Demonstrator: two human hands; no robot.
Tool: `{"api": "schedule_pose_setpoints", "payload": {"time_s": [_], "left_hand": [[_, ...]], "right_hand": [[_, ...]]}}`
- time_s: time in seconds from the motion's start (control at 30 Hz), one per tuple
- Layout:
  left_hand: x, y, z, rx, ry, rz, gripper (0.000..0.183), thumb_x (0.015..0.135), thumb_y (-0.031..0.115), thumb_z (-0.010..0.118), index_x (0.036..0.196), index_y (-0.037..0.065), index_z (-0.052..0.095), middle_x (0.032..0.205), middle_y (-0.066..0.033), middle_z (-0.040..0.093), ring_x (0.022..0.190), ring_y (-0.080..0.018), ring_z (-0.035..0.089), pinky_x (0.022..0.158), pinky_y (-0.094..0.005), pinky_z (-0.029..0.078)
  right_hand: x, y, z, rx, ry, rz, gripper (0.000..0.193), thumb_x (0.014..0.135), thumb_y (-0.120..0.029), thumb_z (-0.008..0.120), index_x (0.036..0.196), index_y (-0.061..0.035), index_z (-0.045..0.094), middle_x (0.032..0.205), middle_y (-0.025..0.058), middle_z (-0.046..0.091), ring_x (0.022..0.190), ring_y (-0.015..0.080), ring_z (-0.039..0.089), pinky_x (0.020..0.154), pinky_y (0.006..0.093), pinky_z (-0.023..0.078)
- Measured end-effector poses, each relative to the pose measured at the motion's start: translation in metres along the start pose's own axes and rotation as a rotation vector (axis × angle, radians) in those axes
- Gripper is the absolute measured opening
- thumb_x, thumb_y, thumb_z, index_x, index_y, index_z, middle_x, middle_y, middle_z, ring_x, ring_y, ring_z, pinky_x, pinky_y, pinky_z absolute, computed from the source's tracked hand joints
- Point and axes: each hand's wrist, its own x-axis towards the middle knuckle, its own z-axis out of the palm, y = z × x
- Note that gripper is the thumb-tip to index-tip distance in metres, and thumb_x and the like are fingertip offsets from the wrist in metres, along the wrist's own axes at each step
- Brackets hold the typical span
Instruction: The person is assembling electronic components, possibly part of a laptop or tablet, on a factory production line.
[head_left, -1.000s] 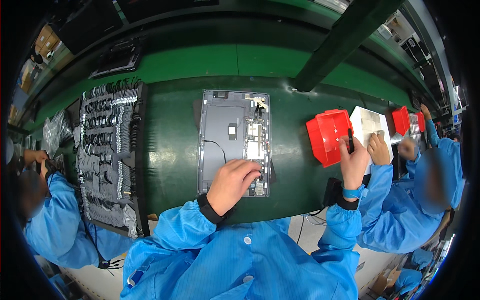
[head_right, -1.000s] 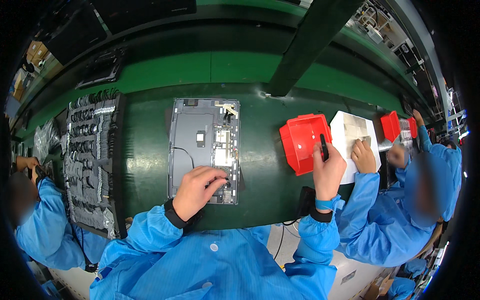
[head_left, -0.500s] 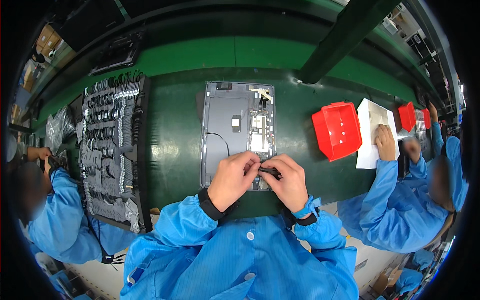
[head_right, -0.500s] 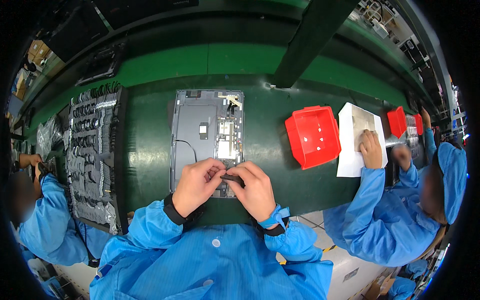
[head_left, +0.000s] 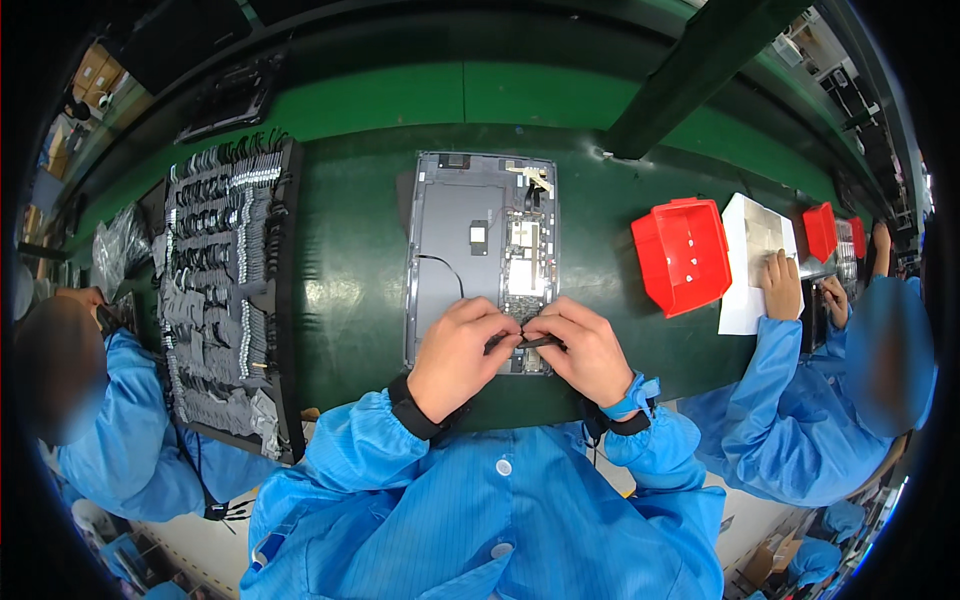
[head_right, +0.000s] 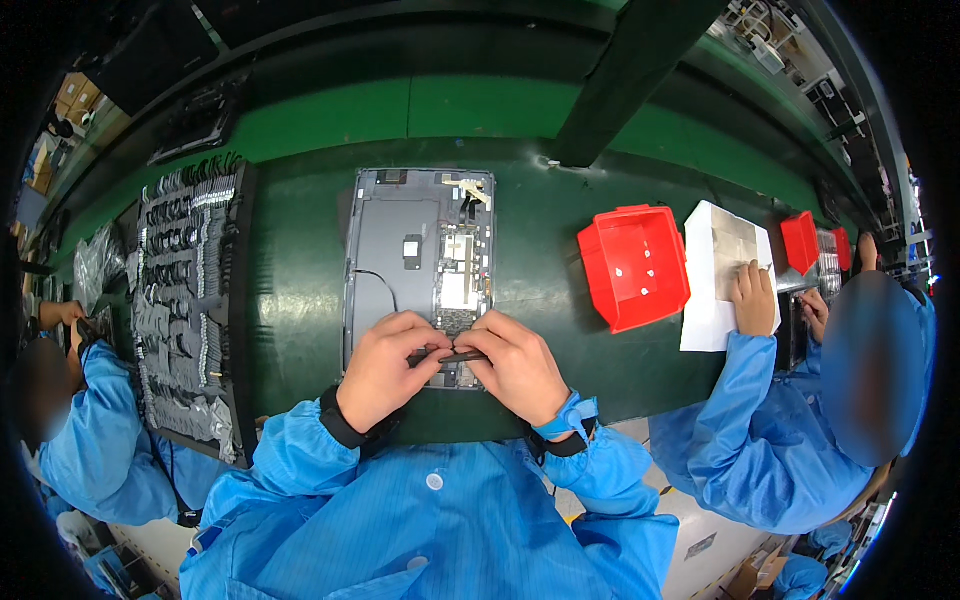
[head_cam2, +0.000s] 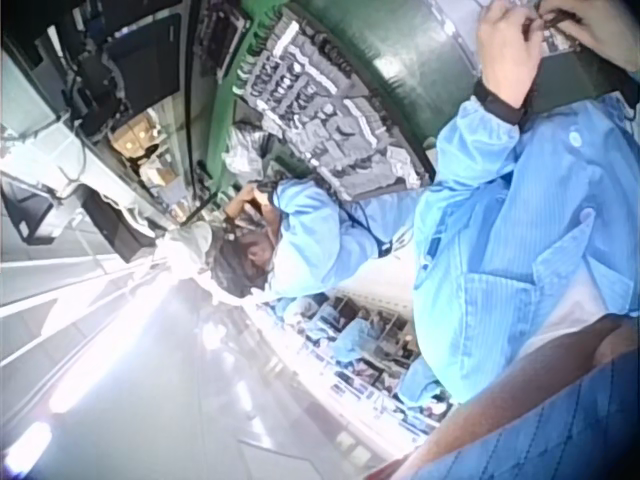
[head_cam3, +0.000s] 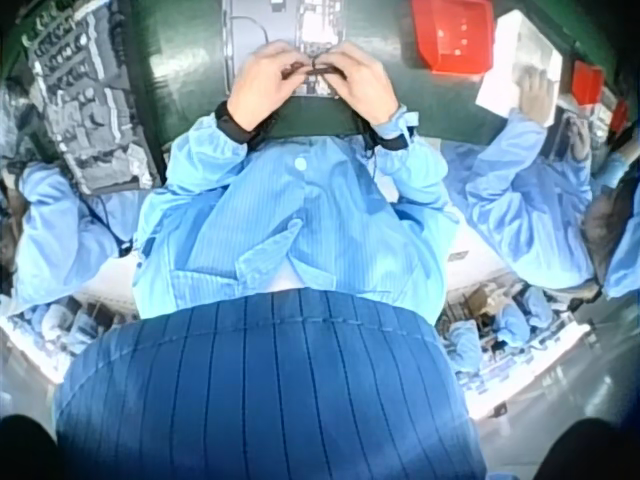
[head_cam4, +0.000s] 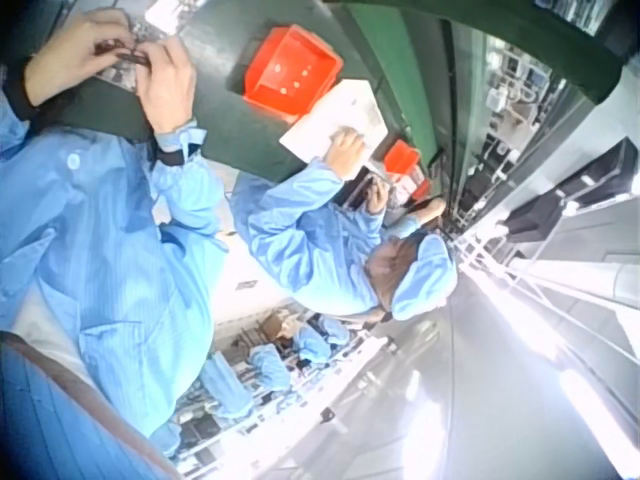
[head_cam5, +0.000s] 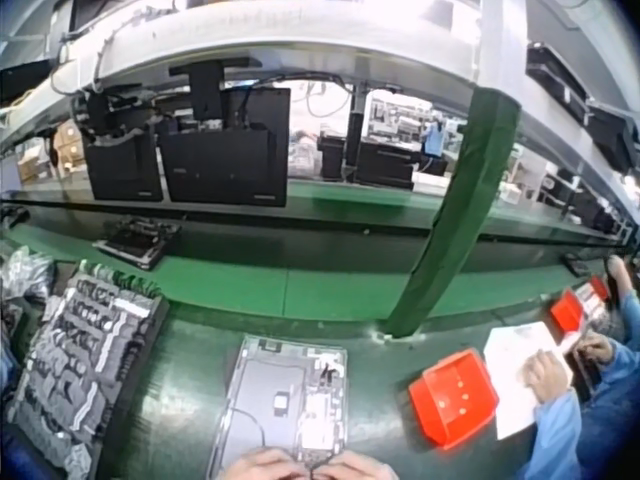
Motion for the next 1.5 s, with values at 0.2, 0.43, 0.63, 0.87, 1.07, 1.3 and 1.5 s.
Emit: {"api": "schedule_pose_setpoints", "payload": {"time_s": [0.2,0.43,0.63,0.87,1.07,1.3,1.5], "left_hand": [[-0.003,0.004,0.002,-0.01,0.022,-0.062,0.009,0.076,0.005,0.068,0.085,0.002,0.068,0.081,-0.0086,0.06,0.076,-0.0237,0.059,0.062,-0.0334,0.05],[-0.004,0.002,0.0,-0.063,0.051,-0.135,0.011,0.075,0.004,0.07,0.086,0.003,0.069,0.08,-0.0077,0.06,0.074,-0.023,0.058,0.062,-0.0327,0.049],[-0.005,0.001,0.002,0.094,0.1,0.086,0.012,0.072,0.005,0.073,0.084,0.005,0.068,0.081,-0.0048,0.06,0.077,-0.0237,0.056,0.067,-0.035,0.047],[-0.009,0.004,0.003,0.174,0.054,0.088,0.015,0.071,0.002,0.071,0.084,0.005,0.066,0.083,-0.0041,0.057,0.078,-0.0237,0.055,0.067,-0.0354,0.048],[-0.013,0.001,-0.001,0.188,0.041,0.101,0.018,0.07,0.002,0.07,0.087,0.005,0.067,0.086,-0.0041,0.057,0.079,-0.0234,0.055,0.067,-0.0348,0.049],[-0.018,0.006,-0.01,0.207,-0.074,0.158,0.03,0.069,0.001,0.068,0.098,0.008,0.069,0.093,-0.0035,0.056,0.082,-0.0219,0.055,0.07,-0.0327,0.051],[-0.02,0.006,-0.007,0.3,-0.074,0.19,0.035,0.068,0.002,0.069,0.102,0.009,0.068,0.095,-0.0035,0.055,0.084,-0.0209,0.055,0.069,-0.0322,0.051]], "right_hand": [[0.0,-0.001,0.001,0.056,0.0,0.049,0.02,0.07,0.001,0.066,0.09,-0.0021,0.065,0.084,0.0099,0.058,0.076,0.0287,0.06,0.068,0.0362,0.05],[0.004,0.006,0.001,0.0,-0.072,-0.014,0.02,0.073,0.0,0.064,0.092,-0.0037,0.061,0.087,0.0091,0.055,0.078,0.0282,0.061,0.067,0.0361,0.05],[0.006,0.001,-0.006,-0.18,-0.129,-0.103,0.021,0.073,-0.002,0.066,0.092,-0.006,0.058,0.087,0.0081,0.051,0.077,0.0285,0.06,0.066,0.0386,0.05],[0.007,0.004,-0.007,-0.199,-0.168,-0.151,0.024,0.071,-0.002,0.066,0.093,-0.0068,0.058,0.088,0.0082,0.049,0.077,0.0287,0.059,0.065,0.0398,0.049],[0.012,-0.006,-0.009,-0.255,-0.221,-0.141,0.024,0.07,-0.003,0.066,0.093,-0.0059,0.059,0.089,0.0095,0.048,0.076,0.0295,0.058,0.065,0.0412,0.049],[0.014,-0.008,-0.011,-0.268,-0.279,-0.141,0.021,0.071,-0.004,0.066,0.091,-0.005,0.06,0.089,0.0104,0.047,0.076,0.0294,0.058,0.065,0.0414,0.049],[0.003,0.005,-0.014,-0.04,-0.212,-0.035,0.03,0.07,0.005,0.065,0.099,-0.0047,0.063,0.094,0.0093,0.052,0.08,0.0277,0.061,0.07,0.038,0.052]]}}
